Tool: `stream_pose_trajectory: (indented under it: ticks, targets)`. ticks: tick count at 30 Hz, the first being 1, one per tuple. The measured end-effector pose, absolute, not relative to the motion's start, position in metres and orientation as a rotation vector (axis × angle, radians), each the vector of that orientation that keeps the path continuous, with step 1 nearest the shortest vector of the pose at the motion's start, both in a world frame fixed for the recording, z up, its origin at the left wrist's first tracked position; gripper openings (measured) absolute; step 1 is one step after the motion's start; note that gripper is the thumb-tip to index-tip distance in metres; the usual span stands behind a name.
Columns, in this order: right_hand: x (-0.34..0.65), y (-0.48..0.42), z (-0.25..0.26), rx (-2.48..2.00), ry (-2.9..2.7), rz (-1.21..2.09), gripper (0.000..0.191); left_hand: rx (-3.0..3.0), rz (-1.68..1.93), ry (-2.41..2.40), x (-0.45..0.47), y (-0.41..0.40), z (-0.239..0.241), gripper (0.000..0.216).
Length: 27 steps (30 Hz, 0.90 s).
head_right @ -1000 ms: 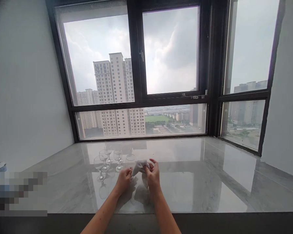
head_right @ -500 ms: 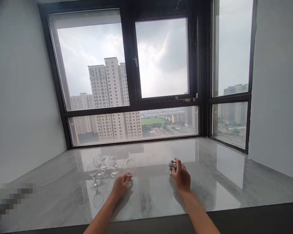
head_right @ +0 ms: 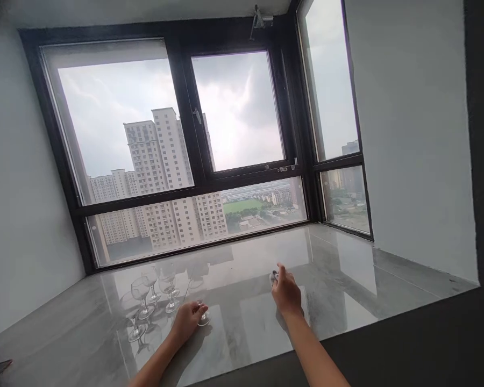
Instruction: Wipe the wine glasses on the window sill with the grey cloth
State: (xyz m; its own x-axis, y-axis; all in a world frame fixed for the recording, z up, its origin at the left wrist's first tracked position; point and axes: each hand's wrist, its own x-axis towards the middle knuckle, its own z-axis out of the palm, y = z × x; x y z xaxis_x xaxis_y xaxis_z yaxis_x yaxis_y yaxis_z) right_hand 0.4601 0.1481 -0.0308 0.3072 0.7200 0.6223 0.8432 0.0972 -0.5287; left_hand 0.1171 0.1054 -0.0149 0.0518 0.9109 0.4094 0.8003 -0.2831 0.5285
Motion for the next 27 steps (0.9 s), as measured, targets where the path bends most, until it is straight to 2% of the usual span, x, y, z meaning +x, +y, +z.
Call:
stream_pose_trajectory:
  ticks: [4,10,17,21,27]
  targets:
    - [0.458,0.146,-0.029,-1.587,-1.441,-0.156,0.052,2.183,0.925,1.708,0.152,0.130,-0.006,0.036]
    - [0.456,0.144,-0.027,-1.544,-1.424,-0.136,0.065,2.003,1.024,1.826,0.225,0.184,-0.003,0.020]
    - [0.456,0.144,-0.028,-1.437,-1.378,-0.083,0.067,1.967,1.047,1.716,0.267,0.220,0.000,0.008]
    - [0.456,0.145,-0.029,-1.471,-1.415,-0.092,0.060,1.906,1.129,1.651,0.259,0.208,0.001,0.029]
    - [0.459,0.144,-0.026,-1.568,-1.441,-0.048,0.055,2.102,1.305,1.718,0.197,0.138,0.000,0.015]
